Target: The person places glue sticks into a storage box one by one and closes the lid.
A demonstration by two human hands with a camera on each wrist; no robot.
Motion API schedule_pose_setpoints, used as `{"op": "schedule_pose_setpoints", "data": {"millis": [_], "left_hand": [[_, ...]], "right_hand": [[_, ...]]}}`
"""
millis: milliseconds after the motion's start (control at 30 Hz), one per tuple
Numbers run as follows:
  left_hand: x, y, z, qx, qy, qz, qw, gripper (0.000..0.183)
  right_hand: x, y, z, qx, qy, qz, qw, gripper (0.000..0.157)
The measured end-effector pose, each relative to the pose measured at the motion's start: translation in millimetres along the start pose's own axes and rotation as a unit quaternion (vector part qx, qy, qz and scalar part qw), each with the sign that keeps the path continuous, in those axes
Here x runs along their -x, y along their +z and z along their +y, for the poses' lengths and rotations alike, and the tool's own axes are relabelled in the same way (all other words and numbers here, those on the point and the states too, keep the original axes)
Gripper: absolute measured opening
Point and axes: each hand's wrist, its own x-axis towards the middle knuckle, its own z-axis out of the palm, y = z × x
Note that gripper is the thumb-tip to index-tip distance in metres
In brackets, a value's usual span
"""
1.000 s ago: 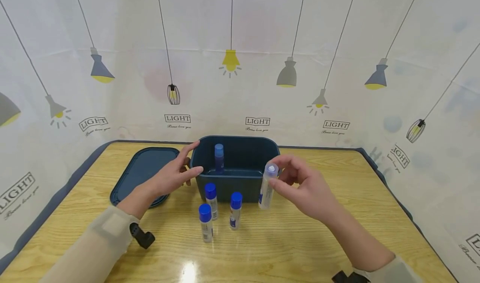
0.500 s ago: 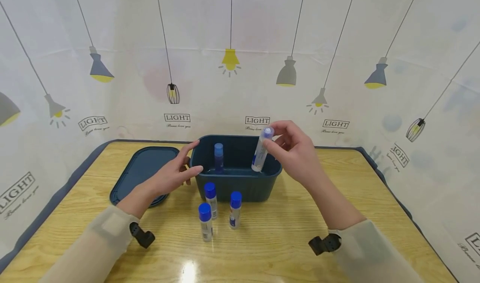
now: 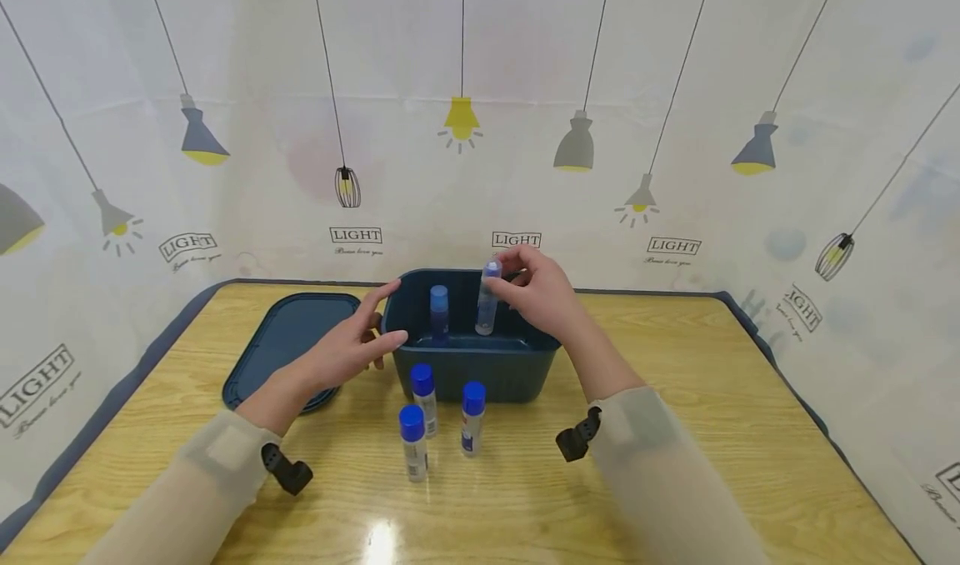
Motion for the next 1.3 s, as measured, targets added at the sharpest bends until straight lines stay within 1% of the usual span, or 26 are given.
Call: {"op": "schedule_pose_setpoints", "data": {"millis": [200,400,567,767,900,1100,1300], "left_hand": [[-0.4,0.6,1.1,-0.002,-0.004,0.0,1.0,0.093],[-0.5,0.4,-0.5,-0.001,-0.003,0.0,1.0,0.092],[-2.2,1.1,0.6,0.0,-0.001,-0.005,1.0,0.093],[-2.3,0.9,0.2,-0.004,-0.007,-0.005,1.0,0.092],[0.2,0.7,-2.4,-0.001,-0.009,-0.004,1.0,0.091],[0.1,0.4,-3.2,0.007,0.003,-0.009,0.9999,0.09],[-0.5,0.9,-0.4,0.009,0.003,-0.012,0.9999,0.09]], "right_hand": [[-16,13.1,2,0.013,0.018,-0.026,0.999,0.033],[-23,21.1,8,0.026,0.036,-0.044,0.998,0.031],[-22,21.4,13,0.025,0.042,-0.065,0.997,0.03],[-21,24.8,13,0.071,0.056,-0.095,0.991,0.025],[-21,29.4,13,0.087,0.073,-0.113,0.987,0.025],[-22,30.7,14,0.104,0.086,-0.117,0.984,0.025],[-21,28.4,14,0.116,0.093,-0.123,0.981,0.026]]}}
